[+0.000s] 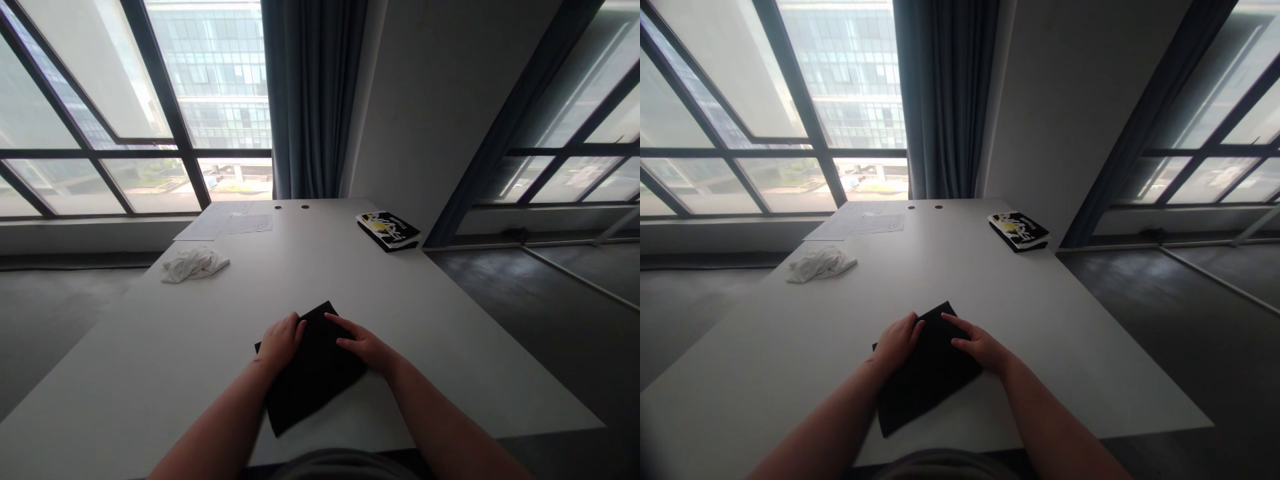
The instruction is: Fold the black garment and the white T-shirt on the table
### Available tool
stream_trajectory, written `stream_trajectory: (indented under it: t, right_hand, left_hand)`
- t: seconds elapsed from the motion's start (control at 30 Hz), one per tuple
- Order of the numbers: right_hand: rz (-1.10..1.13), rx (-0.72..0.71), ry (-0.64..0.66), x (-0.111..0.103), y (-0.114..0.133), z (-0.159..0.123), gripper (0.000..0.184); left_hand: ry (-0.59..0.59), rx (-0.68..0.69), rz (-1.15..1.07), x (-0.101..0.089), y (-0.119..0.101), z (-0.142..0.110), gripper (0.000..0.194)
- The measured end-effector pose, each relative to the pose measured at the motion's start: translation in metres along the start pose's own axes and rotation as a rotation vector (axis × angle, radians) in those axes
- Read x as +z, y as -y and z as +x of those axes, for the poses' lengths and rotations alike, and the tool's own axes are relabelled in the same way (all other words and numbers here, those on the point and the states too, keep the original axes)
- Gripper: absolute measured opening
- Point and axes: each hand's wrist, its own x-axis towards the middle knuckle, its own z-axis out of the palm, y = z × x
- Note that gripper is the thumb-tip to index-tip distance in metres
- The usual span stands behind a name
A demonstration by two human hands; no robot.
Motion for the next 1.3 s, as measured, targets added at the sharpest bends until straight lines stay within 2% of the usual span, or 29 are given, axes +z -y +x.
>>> stream_trajectory:
  t: [0.17,0.3,0.5,0.6,0.7,0.87,1.0,1.1,1.2,1.3]
  right_hand:
    - [-0.108,-0.002,0.065,-0.002,0.004,0.004,0.079]
    - [-0.249,0.020,0.114,-0.007,0.012,0.013,0.073]
    - [-0.578,0.055,0.188,-0.027,0.054,0.030,0.063]
    - [-0.686,0.015,0.239,-0.046,0.087,0.044,0.062]
    - [-0.735,0.002,0.228,-0.071,0.121,0.061,0.059]
    - [-0.853,0.063,0.285,-0.119,0.177,0.086,0.055]
    - [-1.087,0.122,0.290,-0.165,0.220,0.111,0.056]
    - [-1.241,0.151,0.207,-0.204,0.251,0.135,0.053]
    - [-1.224,0.006,-0.051,-0.240,0.278,0.161,0.036]
    - [-1.148,-0.092,-0.281,-0.269,0.297,0.186,0.036]
  left_hand:
    - [-0.005,0.025,-0.041,0.000,-0.001,0.000,0.026]
    - [0.016,0.033,-0.071,0.001,-0.001,0.001,0.025]
    - [0.016,0.076,-0.144,0.004,0.000,0.002,0.026]
    - [0.009,0.122,-0.183,0.006,0.000,0.001,0.030]
    - [0.055,0.152,-0.177,0.007,-0.001,0.000,0.030]
    - [0.099,0.237,-0.136,0.008,-0.005,-0.001,0.027]
    - [0.092,0.280,-0.162,0.012,-0.006,0.002,0.027]
    - [0.084,0.279,-0.185,0.015,-0.005,0.006,0.025]
    - [0.071,0.284,-0.214,0.018,-0.004,0.011,0.023]
    - [0.066,0.284,-0.248,0.018,-0.002,0.016,0.021]
